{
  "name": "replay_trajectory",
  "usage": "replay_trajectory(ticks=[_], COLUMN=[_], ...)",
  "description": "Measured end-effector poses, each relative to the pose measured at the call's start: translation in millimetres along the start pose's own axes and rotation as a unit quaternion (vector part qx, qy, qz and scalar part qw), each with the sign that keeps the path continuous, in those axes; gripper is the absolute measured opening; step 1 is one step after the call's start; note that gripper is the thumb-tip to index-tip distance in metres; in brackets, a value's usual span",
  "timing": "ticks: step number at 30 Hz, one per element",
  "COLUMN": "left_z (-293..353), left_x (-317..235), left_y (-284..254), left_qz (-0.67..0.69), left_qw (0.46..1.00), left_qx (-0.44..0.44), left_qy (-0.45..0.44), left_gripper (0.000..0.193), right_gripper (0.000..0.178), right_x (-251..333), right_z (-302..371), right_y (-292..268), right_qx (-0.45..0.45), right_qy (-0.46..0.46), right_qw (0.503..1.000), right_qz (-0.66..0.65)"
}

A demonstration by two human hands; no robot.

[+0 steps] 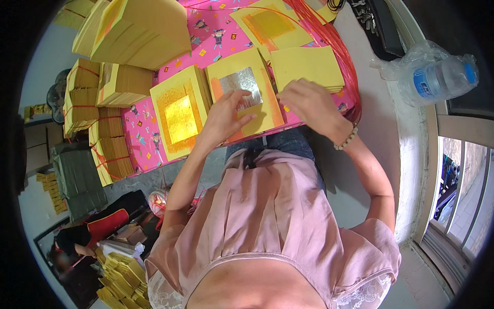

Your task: Applying gold foil sheets onto yellow joss paper and stacking them.

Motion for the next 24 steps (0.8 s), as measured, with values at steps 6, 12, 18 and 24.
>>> replay_trajectory(ticks=[6, 12, 18, 24], left_z=[32.2, 37.4, 33.9, 22.4], left_x=[0.2, 4.1, 4.9, 7.3], left_y=[19.2, 32.0, 29.3, 14.1], left_qz=[-0.062, -0.153, -0.146, -0.106], left_qw=[0.998, 0.986, 0.988, 0.993], left_qx=[0.016, -0.015, 0.003, 0.056], left_qy=[0.025, 0.070, 0.047, 0.011], left_gripper=[0.072, 0.079, 0.075, 0.065], right_gripper=[0.028, 0.022, 0.009, 0.009], right_x=[25.5, 21.5, 14.1, 6.9], right_z=[15.3, 20.7, 20.4, 4.3], right_y=[55.0, 71.1, 71.0, 63.0], right_qx=[0.152, 0.154, 0.178, 0.249], right_qy=[-0.108, -0.133, -0.148, -0.033], right_qw=[0.981, 0.973, 0.971, 0.968], right_qz=[0.047, 0.108, 0.054, -0.014])
Point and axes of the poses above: each hand's wrist, its own z-axis away from the middle knuckle, its own y-axis out of the palm, x = y × z, the point moved 5 cm from there along -z, towards the middle knuckle, and after that the axes turned 1 degree about -z, right-handed, at the moved point
